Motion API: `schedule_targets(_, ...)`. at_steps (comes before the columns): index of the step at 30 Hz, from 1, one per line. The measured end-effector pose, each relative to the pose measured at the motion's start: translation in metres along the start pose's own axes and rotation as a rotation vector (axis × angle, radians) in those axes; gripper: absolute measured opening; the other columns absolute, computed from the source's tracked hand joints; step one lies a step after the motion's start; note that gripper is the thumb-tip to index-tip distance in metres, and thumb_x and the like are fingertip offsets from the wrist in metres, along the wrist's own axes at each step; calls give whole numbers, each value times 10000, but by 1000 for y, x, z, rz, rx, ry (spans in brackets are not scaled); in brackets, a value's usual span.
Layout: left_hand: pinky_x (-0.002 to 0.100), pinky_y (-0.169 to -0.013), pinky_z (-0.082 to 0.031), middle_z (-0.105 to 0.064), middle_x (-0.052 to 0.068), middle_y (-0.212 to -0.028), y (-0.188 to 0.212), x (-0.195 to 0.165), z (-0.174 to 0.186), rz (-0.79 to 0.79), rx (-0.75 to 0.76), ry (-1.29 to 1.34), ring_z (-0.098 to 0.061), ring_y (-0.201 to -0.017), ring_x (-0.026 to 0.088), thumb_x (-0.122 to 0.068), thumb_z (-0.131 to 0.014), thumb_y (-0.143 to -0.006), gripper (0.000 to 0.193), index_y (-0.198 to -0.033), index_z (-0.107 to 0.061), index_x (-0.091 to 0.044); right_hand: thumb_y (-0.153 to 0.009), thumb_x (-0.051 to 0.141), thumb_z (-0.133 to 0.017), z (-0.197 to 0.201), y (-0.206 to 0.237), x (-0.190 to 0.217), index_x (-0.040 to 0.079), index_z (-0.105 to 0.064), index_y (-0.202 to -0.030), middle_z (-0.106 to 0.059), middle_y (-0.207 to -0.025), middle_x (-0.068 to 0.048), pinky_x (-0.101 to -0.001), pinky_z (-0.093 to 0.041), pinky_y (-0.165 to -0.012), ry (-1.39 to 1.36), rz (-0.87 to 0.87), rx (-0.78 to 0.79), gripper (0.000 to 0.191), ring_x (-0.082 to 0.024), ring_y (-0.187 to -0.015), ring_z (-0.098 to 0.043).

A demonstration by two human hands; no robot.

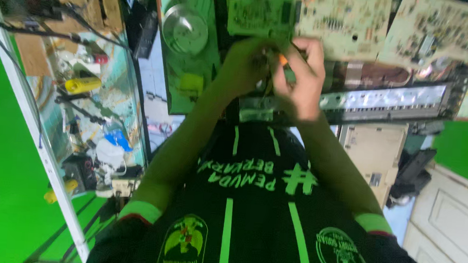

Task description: The person repairs electronics by handling a roll of green tape and using a screwdriver to work on components within an electronic chassis.

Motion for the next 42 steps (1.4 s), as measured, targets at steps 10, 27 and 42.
schedule_targets(10, 356, -911, -607, -732, 152, -1128, -3, -14, 4, 3, 61, 219, -739, -1032, 246, -29, -670, -961, 300, -1258, -626, -26, -889, -43, -758, 11, -3, 11, 44, -680, -1140, -658, -1245, -175, -369, -558, -904, -17, 52, -40, 277, -306, -1042, -676)
schedule_targets(27, 344, -862, -596, -665, 174, -1130, -4, -15, -1, -349, 7, 139, -699, -998, 239, -22, -670, -981, 379, -1341, -551, -26, -983, 23, -655, -2, -3, -29, 12, -591, -999, -675, -1105, -177, -356, -585, -867, -107, 32, 95, 67, -243, -1040, -698)
schedule_targets(42, 324, -841, -663, -653, 141, -1134, -11, 7, -13, -78, -46, 37, -736, -1006, 211, -76, -835, -918, 306, -1148, -646, -7, -881, -28, -732, 11, -24, 9, -42, -600, -1046, -616, -1041, -245, -419, -575, -828, 51, 232, -31, 211, -371, -988, -672)
Point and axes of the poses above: each hand's wrist, its own y-axis away from the middle knuckle, its own z-axis out of the back of the hand, x = y × z, the point moved 5 cm from there along -y, towards the middle knuckle
